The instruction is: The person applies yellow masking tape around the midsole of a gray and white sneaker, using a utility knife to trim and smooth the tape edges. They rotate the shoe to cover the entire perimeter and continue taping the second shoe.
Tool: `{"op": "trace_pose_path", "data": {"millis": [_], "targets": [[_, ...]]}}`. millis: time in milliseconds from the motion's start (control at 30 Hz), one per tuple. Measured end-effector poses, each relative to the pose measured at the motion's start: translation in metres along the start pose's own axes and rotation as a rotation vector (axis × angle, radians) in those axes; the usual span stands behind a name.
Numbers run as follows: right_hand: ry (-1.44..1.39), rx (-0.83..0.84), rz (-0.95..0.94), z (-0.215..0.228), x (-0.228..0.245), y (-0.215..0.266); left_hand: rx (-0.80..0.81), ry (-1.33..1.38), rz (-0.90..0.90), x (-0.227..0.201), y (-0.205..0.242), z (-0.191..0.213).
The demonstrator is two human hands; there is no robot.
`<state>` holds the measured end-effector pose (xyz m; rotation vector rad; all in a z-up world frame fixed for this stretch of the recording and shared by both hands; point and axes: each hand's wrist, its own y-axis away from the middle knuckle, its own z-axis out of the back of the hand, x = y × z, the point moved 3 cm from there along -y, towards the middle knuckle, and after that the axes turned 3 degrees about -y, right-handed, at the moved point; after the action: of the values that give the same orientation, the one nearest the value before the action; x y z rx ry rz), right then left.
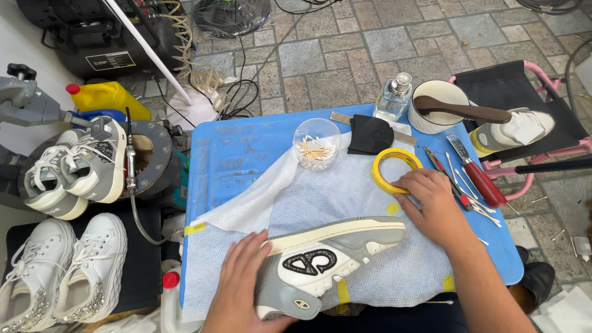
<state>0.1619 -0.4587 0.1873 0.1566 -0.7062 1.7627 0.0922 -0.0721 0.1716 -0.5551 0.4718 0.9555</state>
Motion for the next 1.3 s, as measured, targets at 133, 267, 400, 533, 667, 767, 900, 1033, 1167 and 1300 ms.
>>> {"op": "trace_pose_path", "data": {"millis": [133,267,400,533,667,767,900,1033,1167,1300], "targets": [[-0.144,-0.147,-0.054,0.006,-0.006,0.009,-0.032,0.142,0.014,-0.035,-0.035,0.026],[-0.303,-0.284,-0.011,0.010,-0.006,0.020,-0.137,0.043,-0.135,-0.033,-0.055,0.035],[-0.406,-0.275,0.047,0.010,0.006,0.027,-0.020,0.058,-0.045,-0.011,-0.077,0.045],[-0.444,-0.275,0.120,0.008,0.023,0.038,0.160,0.178,0.094,-0.005,-0.086,0.059],[-0.421,-0.274,0.195,0.006,0.038,0.050,0.020,0.078,0.084,-0.023,-0.094,0.064],[-0.382,-0.269,0.230,0.003,0.044,0.057,-0.208,0.052,0.029,-0.056,-0.099,0.045],[-0.340,-0.267,0.248,0.001,0.049,0.064,-0.271,0.218,-0.073,-0.107,-0.106,0.010],[-0.330,-0.271,0.282,0.000,0.050,0.068,-0.337,0.207,-0.205,-0.136,-0.114,-0.012],[-0.325,-0.278,0.264,0.003,0.048,0.071,-0.394,0.219,-0.226,-0.140,-0.116,-0.020],[-0.298,-0.235,0.270,0.011,0.046,0.075,-0.328,0.287,-0.185,-0.136,-0.113,-0.032]]}}
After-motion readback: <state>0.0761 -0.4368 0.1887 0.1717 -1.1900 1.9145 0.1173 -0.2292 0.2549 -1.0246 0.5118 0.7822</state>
